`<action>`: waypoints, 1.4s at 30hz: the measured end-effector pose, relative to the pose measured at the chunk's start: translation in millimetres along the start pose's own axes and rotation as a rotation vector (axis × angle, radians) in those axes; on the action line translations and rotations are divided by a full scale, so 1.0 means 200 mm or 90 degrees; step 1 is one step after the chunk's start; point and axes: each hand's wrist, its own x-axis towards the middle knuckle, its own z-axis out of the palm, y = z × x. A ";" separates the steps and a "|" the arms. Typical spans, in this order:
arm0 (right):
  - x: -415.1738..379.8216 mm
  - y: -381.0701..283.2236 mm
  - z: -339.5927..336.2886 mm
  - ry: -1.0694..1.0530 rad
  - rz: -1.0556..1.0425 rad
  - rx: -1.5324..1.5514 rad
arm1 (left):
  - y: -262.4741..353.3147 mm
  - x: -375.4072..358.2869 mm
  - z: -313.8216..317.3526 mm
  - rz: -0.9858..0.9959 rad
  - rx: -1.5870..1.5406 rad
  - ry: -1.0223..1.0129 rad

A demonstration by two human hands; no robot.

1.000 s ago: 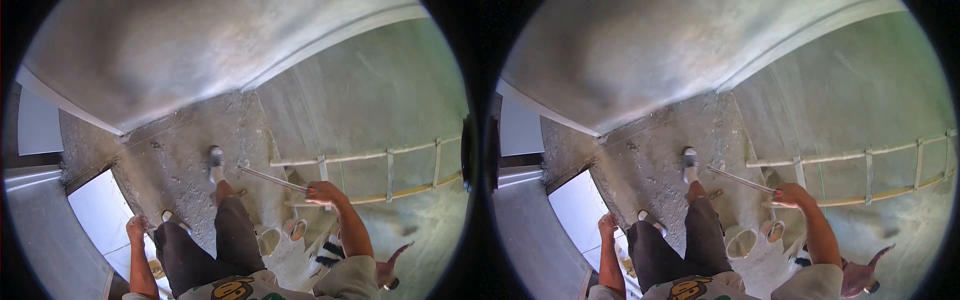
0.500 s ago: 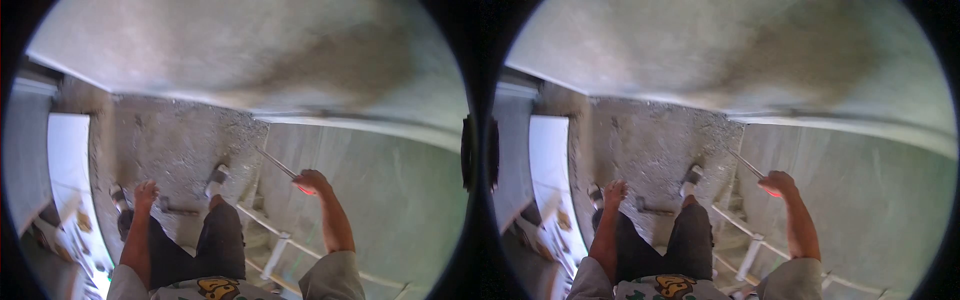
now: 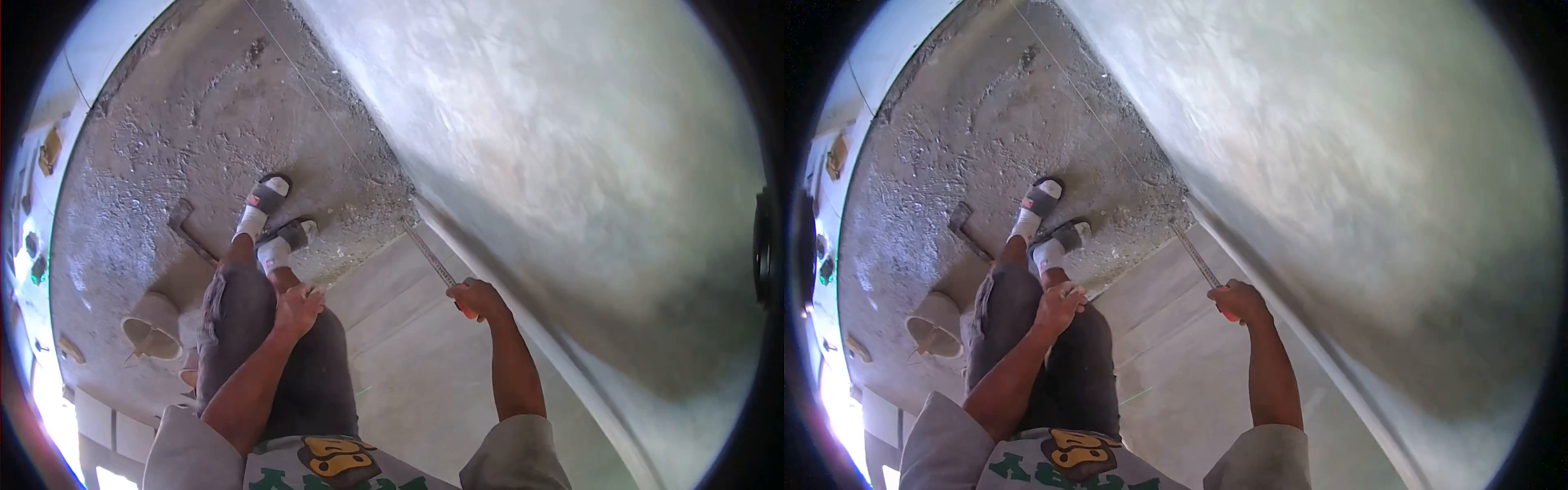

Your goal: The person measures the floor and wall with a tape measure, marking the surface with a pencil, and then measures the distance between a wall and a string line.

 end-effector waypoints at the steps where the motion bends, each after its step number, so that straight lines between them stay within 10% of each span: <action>1: 0.05 -0.01 0.00 -0.015 0.005 -0.014 | 0.02 0.05 0.00 0.001 -0.013 0.002; 6: 0.24 -0.05 0.09 -0.004 0.006 -0.078 | 0.23 0.07 0.06 -0.232 -0.348 0.187; 14: 0.47 -0.09 0.09 -0.001 -0.027 -0.120 | -0.01 0.37 0.61 -0.237 -0.351 0.311; 18: 0.61 0.02 0.08 -0.011 -0.057 -0.153 | -0.15 0.60 1.17 -0.171 -0.546 0.323; 20: 0.64 0.05 0.07 -0.009 -0.059 -0.177 | -0.26 0.65 1.43 -0.152 -0.933 0.084; 24: 0.64 0.02 0.06 -0.057 -0.080 -0.086 | -0.09 0.60 1.52 -0.306 -0.746 0.220; 30: 0.69 0.07 0.10 -0.041 -0.050 -0.072 | -0.16 0.75 1.52 -0.185 -0.475 0.291; 42: 0.74 0.06 0.12 -0.028 -0.071 -0.049 | -0.19 0.86 1.82 -0.351 -0.812 0.140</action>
